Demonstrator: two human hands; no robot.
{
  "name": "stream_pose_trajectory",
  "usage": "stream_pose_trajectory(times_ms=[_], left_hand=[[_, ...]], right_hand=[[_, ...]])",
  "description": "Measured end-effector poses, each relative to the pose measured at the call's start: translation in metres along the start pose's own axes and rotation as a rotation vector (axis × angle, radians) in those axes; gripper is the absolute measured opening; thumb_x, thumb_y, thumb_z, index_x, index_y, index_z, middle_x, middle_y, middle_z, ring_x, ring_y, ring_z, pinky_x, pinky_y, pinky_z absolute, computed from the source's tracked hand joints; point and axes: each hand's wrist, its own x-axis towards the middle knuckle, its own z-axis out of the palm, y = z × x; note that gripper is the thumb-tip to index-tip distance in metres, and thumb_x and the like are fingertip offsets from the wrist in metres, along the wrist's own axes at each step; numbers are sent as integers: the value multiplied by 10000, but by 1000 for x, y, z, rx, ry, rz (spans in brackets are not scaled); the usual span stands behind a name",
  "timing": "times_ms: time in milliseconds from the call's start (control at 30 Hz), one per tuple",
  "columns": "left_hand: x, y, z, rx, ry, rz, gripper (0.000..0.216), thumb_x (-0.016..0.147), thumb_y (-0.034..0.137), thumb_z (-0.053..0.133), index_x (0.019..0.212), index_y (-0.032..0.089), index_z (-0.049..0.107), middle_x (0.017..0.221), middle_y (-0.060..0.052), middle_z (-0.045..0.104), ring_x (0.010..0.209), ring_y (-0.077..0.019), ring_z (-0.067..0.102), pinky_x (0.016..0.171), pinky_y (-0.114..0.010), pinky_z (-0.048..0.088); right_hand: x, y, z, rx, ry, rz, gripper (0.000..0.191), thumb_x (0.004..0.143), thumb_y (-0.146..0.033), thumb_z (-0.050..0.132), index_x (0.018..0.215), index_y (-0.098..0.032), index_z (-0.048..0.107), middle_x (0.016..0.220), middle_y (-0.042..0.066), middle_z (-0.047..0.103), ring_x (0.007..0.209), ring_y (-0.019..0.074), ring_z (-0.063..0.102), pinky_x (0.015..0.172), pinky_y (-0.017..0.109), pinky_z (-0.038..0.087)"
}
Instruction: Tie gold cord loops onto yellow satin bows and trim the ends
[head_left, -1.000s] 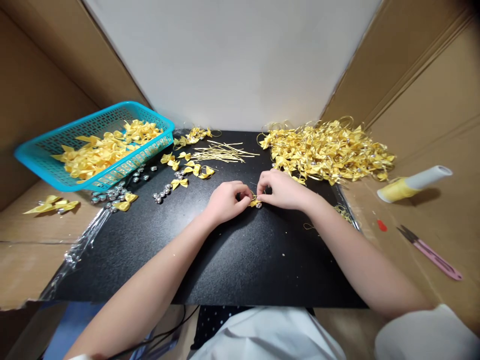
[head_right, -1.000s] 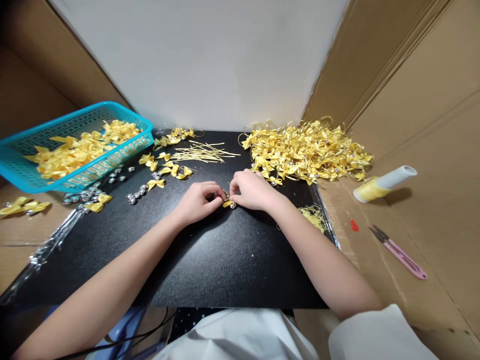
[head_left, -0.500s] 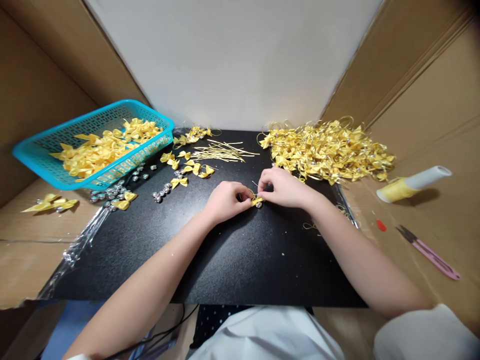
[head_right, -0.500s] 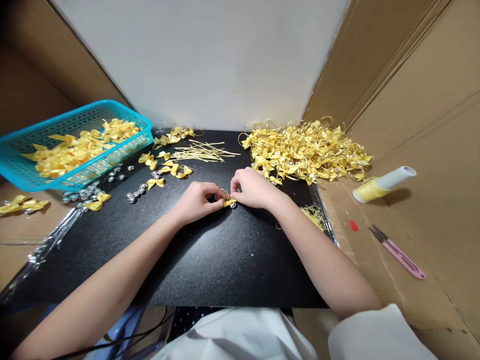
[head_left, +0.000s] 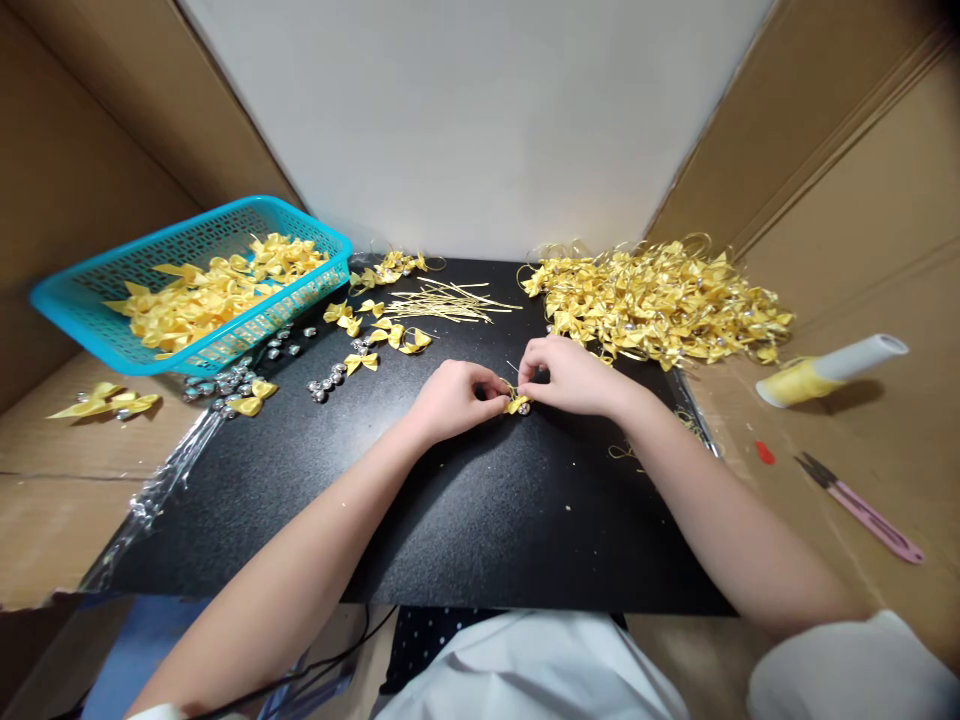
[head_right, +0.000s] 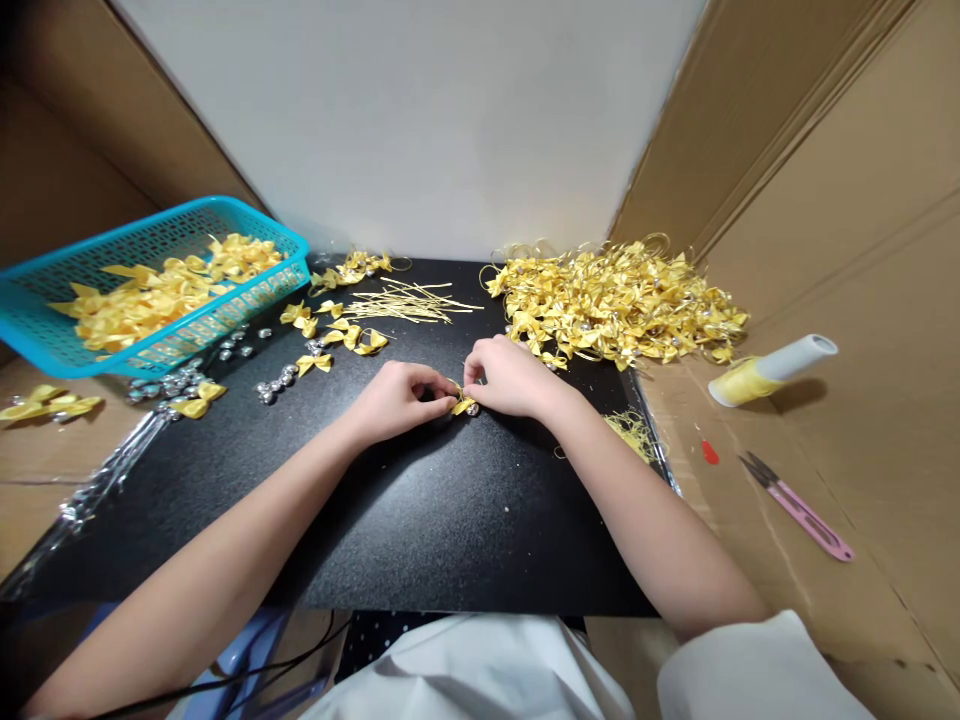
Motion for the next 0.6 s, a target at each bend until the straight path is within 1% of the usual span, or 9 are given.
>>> stream_pose_trajectory(times_ms=[133,200,333,467,600], left_hand=[[0,0,0,7,55,25,142,750,191,587,650,149,680,654,-11,660,585,-113,531,579,-243,381],[1,0,0,0,82,33,115,741,184,590,667,151,671,647,-2,641,592,-113,533,586,-240,385],[0,-2,1,24,108,90,77,732,176,630,745,174,707,673,9,617,621,-112,533,608,-239,389],[0,-2,3,43,162,155,66,754,224,674,790,193,720,653,20,569,609,-107,504,602,-235,380],[-1,-2,7,31,171,183,93,791,263,668,805,197,732,639,21,544,596,-104,493,591,-232,370]], right_hand=[[-1,0,-2,-5,-31,4,89,757,-145,642,697,-179,699,828,40,678,845,187,568,788,314,419],[-1,1,-2,-9,-39,-1,90,757,-145,640,699,-180,699,833,39,677,844,185,570,788,311,418],[-1,1,-3,-5,-33,-25,90,763,-145,636,704,-180,695,829,38,673,832,180,573,790,307,418],[-1,-1,-4,3,-30,-42,83,787,-158,638,723,-177,688,839,37,675,845,180,568,852,330,408],[-1,-3,-3,6,-27,-38,71,807,-177,642,754,-172,688,849,43,672,851,182,562,843,332,410]])
